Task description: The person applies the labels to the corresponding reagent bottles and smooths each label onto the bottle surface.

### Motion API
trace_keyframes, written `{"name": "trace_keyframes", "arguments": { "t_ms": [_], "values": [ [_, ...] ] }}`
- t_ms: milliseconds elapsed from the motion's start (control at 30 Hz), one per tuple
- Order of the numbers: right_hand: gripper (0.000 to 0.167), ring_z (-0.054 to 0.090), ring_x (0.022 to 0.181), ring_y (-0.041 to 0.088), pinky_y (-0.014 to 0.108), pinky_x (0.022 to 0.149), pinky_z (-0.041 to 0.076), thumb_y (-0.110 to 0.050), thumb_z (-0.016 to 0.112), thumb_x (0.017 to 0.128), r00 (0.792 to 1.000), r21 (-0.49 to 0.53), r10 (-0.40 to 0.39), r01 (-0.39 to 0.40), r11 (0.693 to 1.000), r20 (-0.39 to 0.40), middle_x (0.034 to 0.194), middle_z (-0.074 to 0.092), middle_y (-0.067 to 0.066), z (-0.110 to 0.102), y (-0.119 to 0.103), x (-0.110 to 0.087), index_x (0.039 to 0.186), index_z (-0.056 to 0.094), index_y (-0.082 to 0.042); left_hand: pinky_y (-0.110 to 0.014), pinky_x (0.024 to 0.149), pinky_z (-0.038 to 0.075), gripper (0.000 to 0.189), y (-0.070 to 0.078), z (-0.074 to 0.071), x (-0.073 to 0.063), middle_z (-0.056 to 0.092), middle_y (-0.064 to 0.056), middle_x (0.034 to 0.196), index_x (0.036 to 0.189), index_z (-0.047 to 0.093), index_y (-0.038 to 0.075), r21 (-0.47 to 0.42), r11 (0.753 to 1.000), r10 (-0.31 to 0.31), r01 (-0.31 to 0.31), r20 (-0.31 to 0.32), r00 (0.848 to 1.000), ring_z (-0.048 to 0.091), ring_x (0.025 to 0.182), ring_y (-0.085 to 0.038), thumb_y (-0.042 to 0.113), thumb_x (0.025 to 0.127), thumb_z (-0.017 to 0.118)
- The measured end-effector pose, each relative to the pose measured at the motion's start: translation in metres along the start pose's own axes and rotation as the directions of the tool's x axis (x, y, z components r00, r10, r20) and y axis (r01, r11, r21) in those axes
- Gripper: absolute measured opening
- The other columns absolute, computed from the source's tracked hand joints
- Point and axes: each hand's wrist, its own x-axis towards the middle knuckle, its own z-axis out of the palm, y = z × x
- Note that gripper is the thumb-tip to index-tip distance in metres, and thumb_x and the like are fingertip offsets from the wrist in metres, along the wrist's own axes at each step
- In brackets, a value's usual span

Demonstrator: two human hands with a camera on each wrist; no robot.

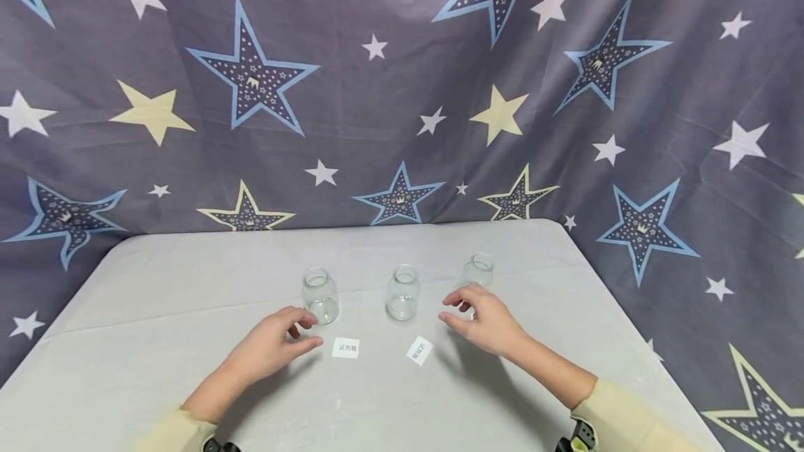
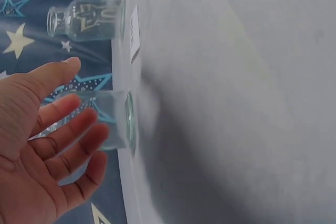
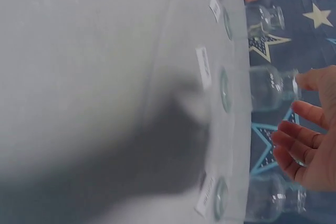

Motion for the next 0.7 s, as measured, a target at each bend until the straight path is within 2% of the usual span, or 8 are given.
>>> {"name": "trace_keyframes", "arguments": {
  "t_ms": [267, 500, 700],
  "values": [
    [0.020, 0.060, 0.083, 0.020, 0.023, 0.067, 0.046, -0.022, 0.070, 0.081, 0.996, 0.054, -0.049, 0.046, 0.998, 0.070, 0.094, 0.067, 0.005, 0.023, -0.012, 0.004, 0.096, 0.067, -0.009, -0.024, 0.066, 0.046, 0.028, 0.004, 0.008, 0.006, 0.064, -0.001, 0.092, 0.098, 0.064, 0.011, 0.009, 1.000, -0.025, 0.024, 0.075, 0.997, 0.057, 0.077, -0.011, 0.026, 0.077, 0.075],
    [0.020, 0.061, 0.085, 0.022, 0.033, 0.074, 0.050, -0.021, 0.070, 0.082, 0.990, 0.107, -0.053, 0.039, 0.993, 0.129, 0.097, 0.066, 0.005, 0.041, -0.024, 0.009, 0.097, 0.066, -0.008, -0.026, 0.069, 0.047, 0.030, 0.005, 0.016, 0.010, 0.064, -0.002, 0.091, 0.098, 0.064, 0.009, -0.003, 1.000, 0.009, -0.008, 0.111, 0.994, 0.057, 0.077, -0.012, 0.024, 0.075, 0.077],
    [0.023, 0.061, 0.086, 0.020, 0.028, 0.074, 0.048, -0.025, 0.068, 0.083, 0.980, 0.108, -0.066, 0.046, 0.993, 0.187, 0.098, 0.066, 0.005, 0.058, -0.031, 0.013, 0.099, 0.065, -0.008, -0.026, 0.067, 0.046, 0.033, 0.008, 0.024, 0.011, 0.063, -0.001, 0.087, 0.098, 0.064, 0.008, 0.002, 1.000, 0.006, -0.006, 0.139, 0.990, 0.055, 0.076, -0.011, 0.024, 0.072, 0.078]
  ]
}}
